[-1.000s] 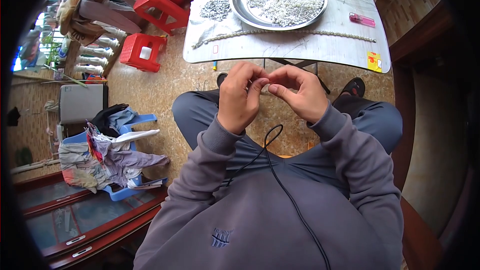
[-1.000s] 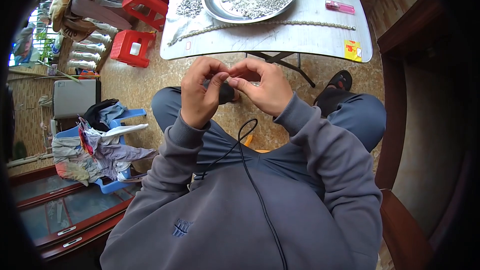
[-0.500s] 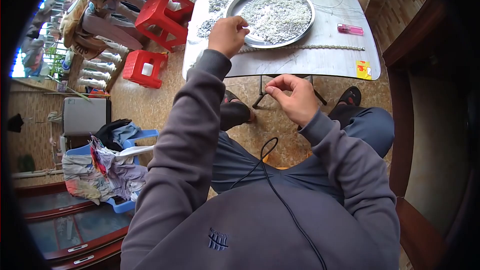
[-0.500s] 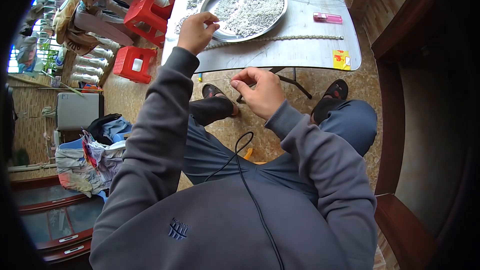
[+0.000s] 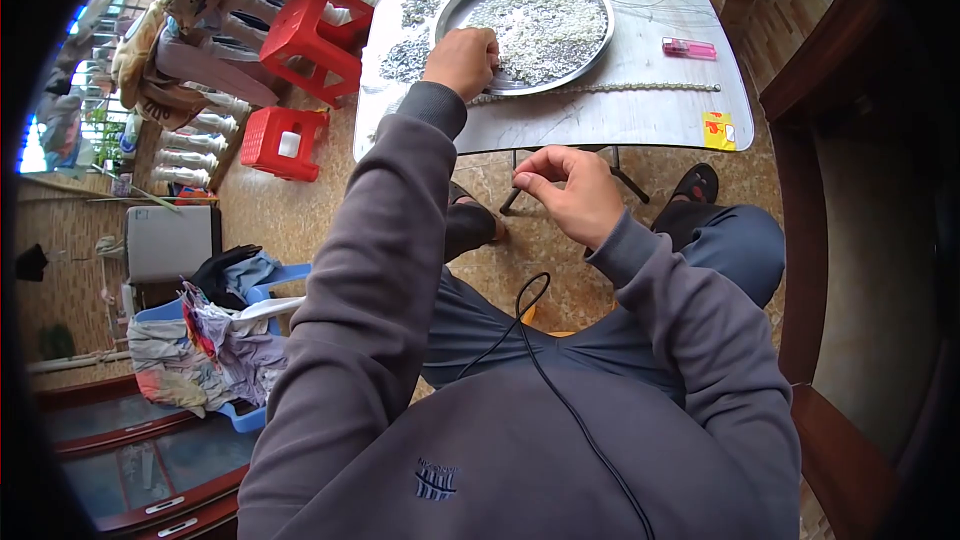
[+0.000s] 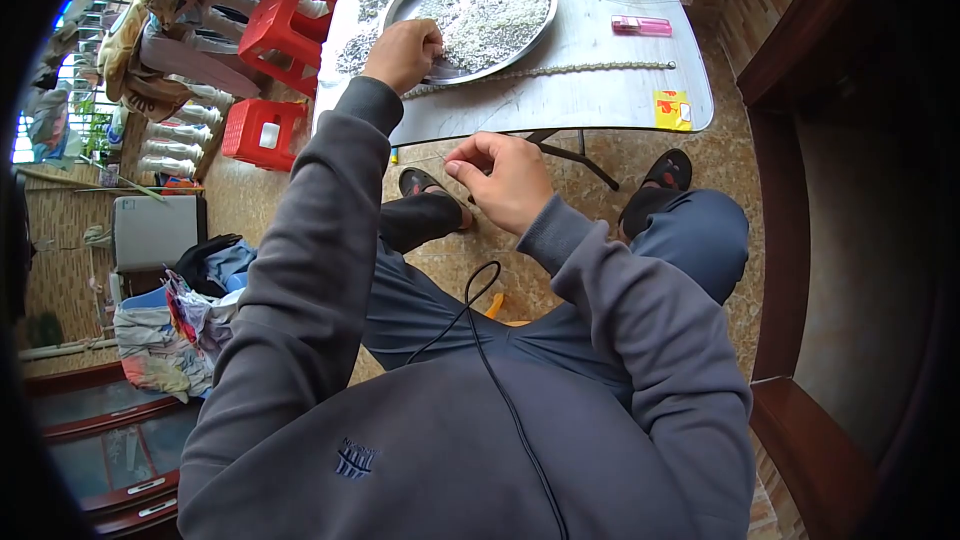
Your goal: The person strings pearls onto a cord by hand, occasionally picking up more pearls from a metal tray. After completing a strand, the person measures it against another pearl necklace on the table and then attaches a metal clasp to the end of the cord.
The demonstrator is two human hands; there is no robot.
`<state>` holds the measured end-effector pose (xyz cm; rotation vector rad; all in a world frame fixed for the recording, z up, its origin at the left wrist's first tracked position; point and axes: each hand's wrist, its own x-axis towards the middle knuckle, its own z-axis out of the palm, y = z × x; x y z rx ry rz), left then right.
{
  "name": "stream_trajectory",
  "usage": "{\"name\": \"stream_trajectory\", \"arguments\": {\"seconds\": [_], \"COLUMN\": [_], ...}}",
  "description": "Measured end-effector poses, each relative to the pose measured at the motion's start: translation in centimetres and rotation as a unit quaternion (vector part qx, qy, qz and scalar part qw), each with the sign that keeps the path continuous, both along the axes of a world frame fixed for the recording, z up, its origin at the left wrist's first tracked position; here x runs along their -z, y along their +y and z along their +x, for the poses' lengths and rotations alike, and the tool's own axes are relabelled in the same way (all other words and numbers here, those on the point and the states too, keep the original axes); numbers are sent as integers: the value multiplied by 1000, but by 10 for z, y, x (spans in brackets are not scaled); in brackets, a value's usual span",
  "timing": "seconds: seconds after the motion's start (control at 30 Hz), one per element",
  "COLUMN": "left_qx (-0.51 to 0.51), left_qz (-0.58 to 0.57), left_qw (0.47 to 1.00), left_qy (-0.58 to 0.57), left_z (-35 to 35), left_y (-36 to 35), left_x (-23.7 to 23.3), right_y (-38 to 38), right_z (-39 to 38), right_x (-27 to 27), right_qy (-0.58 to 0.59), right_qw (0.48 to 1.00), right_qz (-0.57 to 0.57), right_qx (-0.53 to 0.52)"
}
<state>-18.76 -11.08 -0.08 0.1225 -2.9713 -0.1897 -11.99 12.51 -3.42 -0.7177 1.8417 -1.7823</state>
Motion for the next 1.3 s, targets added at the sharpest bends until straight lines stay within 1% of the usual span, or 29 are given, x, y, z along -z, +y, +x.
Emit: {"name": "stream_trajectory", "arguments": {"seconds": [0.07, 0.1, 0.17, 0.2, 0.27, 0.3, 0.37, 0.43, 0.47, 0.53, 0.57, 0.7, 0.73, 0.87, 0.9, 1.03, 1.23, 1.3], "left_qx": [-8, -15, -27, -34, -24, -28, -18, -26, -30, -85, -90, -127, -129, -126, -126, -119, -120, -122], "left_qz": [5, 71, 199, 262, 426, 427, 523, 620, 620, 723, 723, 781, 782, 758, 759, 735, 741, 734], "left_qw": [1000, 996, 969, 947, 883, 883, 837, 773, 772, 678, 678, 603, 602, 631, 630, 660, 653, 661], "left_qy": [6, 53, 141, 182, 196, 192, 158, 135, 132, 106, 104, 103, 103, 107, 106, 102, 100, 98], "left_z": [4, 9, 24, 34, 64, 81, 112, 138, 148, 162, 166, 176, 177, 179, 180, 181, 180, 180], "left_y": [0, 1, 9, 13, 32, 40, 55, 69, 76, 85, 86, 93, 93, 92, 92, 90, 91, 92], "left_x": [-4, -8, -21, -26, -39, -36, -27, -17, -15, -13, -12, -8, -7, -5, -4, 0, 2, 2], "right_y": [1, 2, 3, 3, 1, 1, 2, 7, 9, 9, 8, 6, 5, 4, 5, 6, 5, 6], "right_z": [-1, -2, -5, -4, -5, -5, -3, -1, -1, 2, 4, 6, 6, 7, 7, 6, 10, 9], "right_x": [-3, -4, -4, -4, -3, -2, 0, -4, -8, -13, -12, -10, -9, -7, -7, -8, -7, -11], "right_qy": [0, -8, -28, -40, -38, -35, -30, -31, -27, -19, -23, -41, -43, -45, -47, -39, -30, -20], "right_qw": [1000, 1000, 1000, 999, 999, 999, 998, 999, 999, 998, 998, 995, 995, 995, 995, 995, 998, 997], "right_qz": [0, -2, -6, -8, -23, -37, -63, -41, -20, 18, 19, 11, 12, 6, 7, 24, 13, 27], "right_qx": [0, -1, -1, -2, -1, 1, 7, -9, -25, -58, -60, -85, -86, -85, -84, -84, -56, -63]}}
